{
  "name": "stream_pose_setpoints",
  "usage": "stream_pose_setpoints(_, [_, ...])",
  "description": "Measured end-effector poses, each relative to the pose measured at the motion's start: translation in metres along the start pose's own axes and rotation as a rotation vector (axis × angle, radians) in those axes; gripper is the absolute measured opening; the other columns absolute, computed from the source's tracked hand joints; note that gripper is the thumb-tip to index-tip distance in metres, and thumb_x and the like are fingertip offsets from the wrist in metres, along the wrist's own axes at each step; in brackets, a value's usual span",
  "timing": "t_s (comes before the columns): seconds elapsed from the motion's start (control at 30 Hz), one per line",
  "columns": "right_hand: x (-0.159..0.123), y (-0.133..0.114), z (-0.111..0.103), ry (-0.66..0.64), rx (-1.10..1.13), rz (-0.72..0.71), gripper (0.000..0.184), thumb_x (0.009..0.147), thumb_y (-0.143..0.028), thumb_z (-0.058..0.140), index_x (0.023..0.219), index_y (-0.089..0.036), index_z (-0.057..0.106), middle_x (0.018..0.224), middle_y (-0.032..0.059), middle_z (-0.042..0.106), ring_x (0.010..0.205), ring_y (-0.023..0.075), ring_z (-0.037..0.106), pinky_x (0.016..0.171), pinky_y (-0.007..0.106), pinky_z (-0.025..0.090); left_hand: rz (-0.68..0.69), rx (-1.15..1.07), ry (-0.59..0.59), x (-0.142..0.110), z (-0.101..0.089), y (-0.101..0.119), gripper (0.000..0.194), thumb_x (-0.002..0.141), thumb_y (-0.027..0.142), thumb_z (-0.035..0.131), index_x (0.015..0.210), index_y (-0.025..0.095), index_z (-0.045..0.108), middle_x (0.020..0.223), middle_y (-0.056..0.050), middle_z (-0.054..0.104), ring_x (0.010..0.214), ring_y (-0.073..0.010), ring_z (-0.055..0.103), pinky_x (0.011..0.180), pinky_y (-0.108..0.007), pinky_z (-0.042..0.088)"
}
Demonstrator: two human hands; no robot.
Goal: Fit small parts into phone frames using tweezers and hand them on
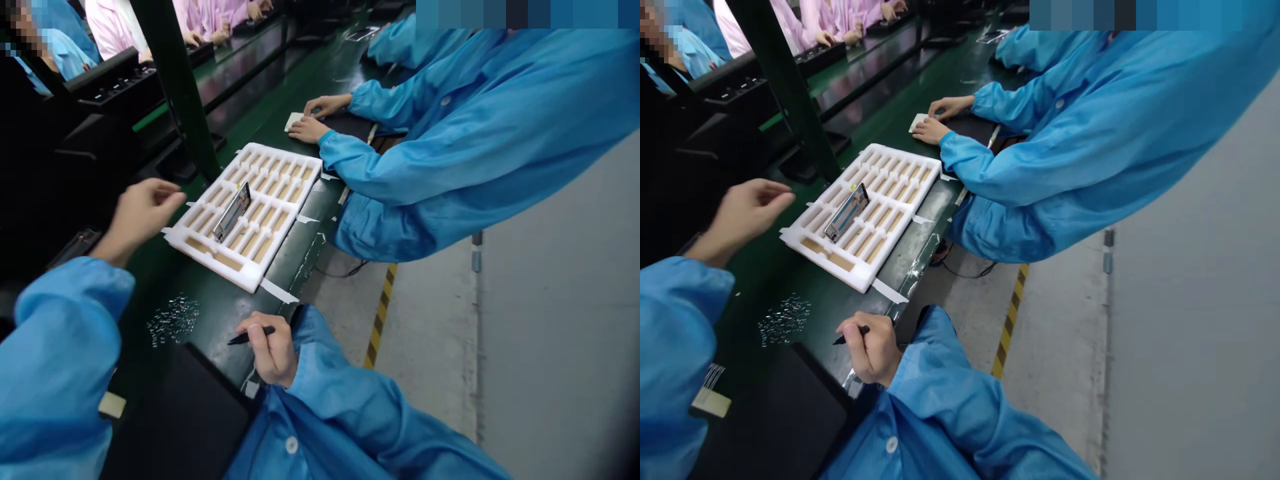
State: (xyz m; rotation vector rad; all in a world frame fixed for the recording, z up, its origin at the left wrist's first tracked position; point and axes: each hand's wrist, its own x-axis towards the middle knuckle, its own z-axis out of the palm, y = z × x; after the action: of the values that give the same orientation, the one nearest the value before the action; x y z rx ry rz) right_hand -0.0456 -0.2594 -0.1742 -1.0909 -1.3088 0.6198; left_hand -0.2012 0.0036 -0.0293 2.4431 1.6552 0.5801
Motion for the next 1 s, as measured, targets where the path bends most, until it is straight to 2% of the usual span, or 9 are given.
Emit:
stream_pose_setpoints(0.07, [0.001,-0.001,-0.002,0.001,0.013,0.016,0.047,0.111,-0.037,0.038,0.091,-0.018,0.075,0.072,0.0035,0.07,0.057,0.0147,0.064,0.063,0.029,0.056,0.053,-0.025,-0.052,-0.001,0.028,0.048,0.047,0.095,0.052,0.067,0.127,0.017,0.071,0.117,-0.007,0.079,0.096,-0.0184,0.072,0.087,-0.029,0.056])
stream_pose_setpoints(0.13, [0.003,-0.002,-0.003,0.004,0.012,0.033,0.047,0.111,-0.037,0.038,0.092,-0.017,0.076,0.072,0.0037,0.07,0.058,0.015,0.065,0.065,0.029,0.057,0.059,0.005,-0.055,-0.001,0.053,0.078,0.049,0.093,0.043,0.07,0.133,0.015,0.067,0.119,-0.013,0.078,0.102,-0.025,0.073,0.09,-0.034,0.056])
stream_pose_setpoints(0.27, [0.006,-0.002,-0.004,0.014,-0.014,0.049,0.052,0.111,-0.042,0.036,0.089,-0.018,0.077,0.069,0.004,0.069,0.06,0.0165,0.066,0.067,0.03,0.058,0.047,0.061,-0.034,0.002,0.078,0.095,0.038,0.093,0.019,0.06,0.13,0.015,0.07,0.114,-0.016,0.079,0.109,-0.0316,0.073,0.097,-0.041,0.052])
stream_pose_setpoints(0.4, [0.005,-0.001,-0.004,0.028,-0.013,0.102,0.058,0.112,-0.049,0.034,0.088,-0.019,0.078,0.07,0.0051,0.07,0.06,0.0169,0.067,0.064,0.03,0.058,0.046,0.063,0.025,0.001,0.059,0.096,0.034,0.095,0.016,0.052,0.116,0.016,0.078,0.112,-0.012,0.081,0.106,-0.0294,0.074,0.097,-0.04,0.052])
stream_pose_setpoints(0.53, [0.005,0.002,-0.006,0.018,0.041,0.212,0.061,0.113,-0.052,0.032,0.092,-0.018,0.077,0.061,0.0033,0.066,0.058,0.0164,0.069,0.059,0.027,0.056,0.087,0.025,0.123,-0.026,0.008,0.09,0.04,0.102,0.027,0.047,0.128,0.018,0.076,0.121,-0.003,0.078,0.105,-0.0173,0.071,0.098,-0.032,0.052])
stream_pose_setpoints(0.63, [0.01,0.005,-0.007,0.023,0.159,0.333,0.056,0.112,-0.057,0.037,0.095,-0.017,0.073,0.052,-0.0003,0.061,0.057,0.0167,0.071,0.055,0.025,0.055,0.131,0.0,0.251,-0.075,-0.032,0.078,0.036,0.103,0.029,0.054,0.128,0.017,0.076,0.119,-0.002,0.078,0.102,-0.0144,0.071,0.095,-0.029,0.054])
stream_pose_setpoints(0.77, [0.019,0.004,-0.005,0.018,0.288,0.478,0.039,0.095,-0.056,0.072,0.097,-0.017,0.069,0.074,0.004,0.076,0.053,0.0133,0.068,0.05,0.024,0.055,0.131,0.018,0.301,-0.175,-0.066,0.055,0.029,0.103,0.027,0.059,0.125,0.03,0.077,0.118,0.001,0.078,0.106,-0.02,0.073,0.094,-0.034,0.058])
stream_pose_setpoints(0.9, [0.025,-0.001,0.005,-0.089,0.275,0.498,0.035,0.089,-0.048,0.079,0.101,-0.016,0.072,0.076,0.006,0.079,0.062,0.0177,0.076,0.058,0.027,0.062,0.063,0.076,0.145,-0.28,-0.065,0.028,0.044,0.103,0.028,0.06,0.142,0.048,0.064,0.128,0.005,0.072,0.103,-0.0212,0.074,0.092,-0.038,0.06])
stream_pose_setpoints(1.0, [0.031,-0.001,0.019,-0.165,0.213,0.454,0.031,0.091,-0.045,0.077,0.102,-0.016,0.076,0.081,0.0076,0.08,0.069,0.0196,0.079,0.066,0.03,0.066,0.131,0.055,0.015,-0.336,-0.05,0.014,0.054,0.105,0.021,0.056,0.155,0.043,0.053,0.134,0.001,0.07,0.111,-0.0204,0.072,0.098,-0.034,0.058])
